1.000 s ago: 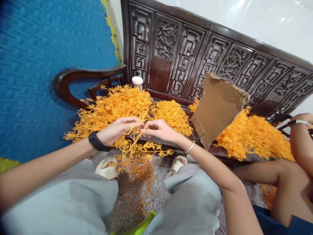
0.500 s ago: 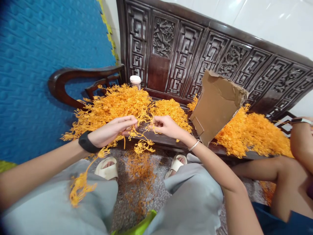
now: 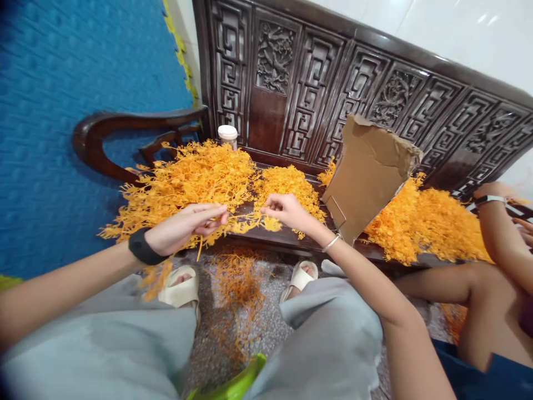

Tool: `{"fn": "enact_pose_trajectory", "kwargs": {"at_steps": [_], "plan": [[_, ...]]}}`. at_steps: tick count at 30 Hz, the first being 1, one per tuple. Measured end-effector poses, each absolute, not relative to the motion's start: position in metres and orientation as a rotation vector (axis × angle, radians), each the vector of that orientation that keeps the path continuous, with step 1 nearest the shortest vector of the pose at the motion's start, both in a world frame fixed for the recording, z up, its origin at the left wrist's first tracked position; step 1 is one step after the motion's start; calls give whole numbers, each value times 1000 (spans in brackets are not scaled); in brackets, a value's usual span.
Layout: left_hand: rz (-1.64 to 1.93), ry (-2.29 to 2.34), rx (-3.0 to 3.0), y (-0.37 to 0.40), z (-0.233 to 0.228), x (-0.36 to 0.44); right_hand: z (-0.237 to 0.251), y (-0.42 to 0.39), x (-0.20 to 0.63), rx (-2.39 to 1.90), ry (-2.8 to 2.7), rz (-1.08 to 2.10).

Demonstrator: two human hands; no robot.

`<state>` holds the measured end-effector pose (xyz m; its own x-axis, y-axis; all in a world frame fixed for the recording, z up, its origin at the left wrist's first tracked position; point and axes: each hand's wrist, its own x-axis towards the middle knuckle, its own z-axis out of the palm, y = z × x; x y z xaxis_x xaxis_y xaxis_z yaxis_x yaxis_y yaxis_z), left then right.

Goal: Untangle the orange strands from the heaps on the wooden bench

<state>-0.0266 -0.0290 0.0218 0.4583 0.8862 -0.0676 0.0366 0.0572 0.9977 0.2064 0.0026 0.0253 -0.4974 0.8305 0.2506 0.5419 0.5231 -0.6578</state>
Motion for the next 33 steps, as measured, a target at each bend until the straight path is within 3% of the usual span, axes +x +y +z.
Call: {"fn": "enact_pose_trajectory", "kwargs": {"at_steps": [14, 19, 23, 27, 33], "plan": [[871, 868, 1067, -9, -2, 14, 7, 36, 203, -1431, -2264, 57], [819, 971, 922, -16, 6, -4, -8, 50, 264, -1758, -2044, -182], [953, 942, 934, -17, 19, -27, -43, 58, 331, -1901, -1698, 75], [908, 951, 925, -13, 12, -24, -72, 65, 344, -1976, -1574, 372], [819, 896, 997, -3, -9, -10, -64, 71, 304, -2086, -1662, 124]]}}
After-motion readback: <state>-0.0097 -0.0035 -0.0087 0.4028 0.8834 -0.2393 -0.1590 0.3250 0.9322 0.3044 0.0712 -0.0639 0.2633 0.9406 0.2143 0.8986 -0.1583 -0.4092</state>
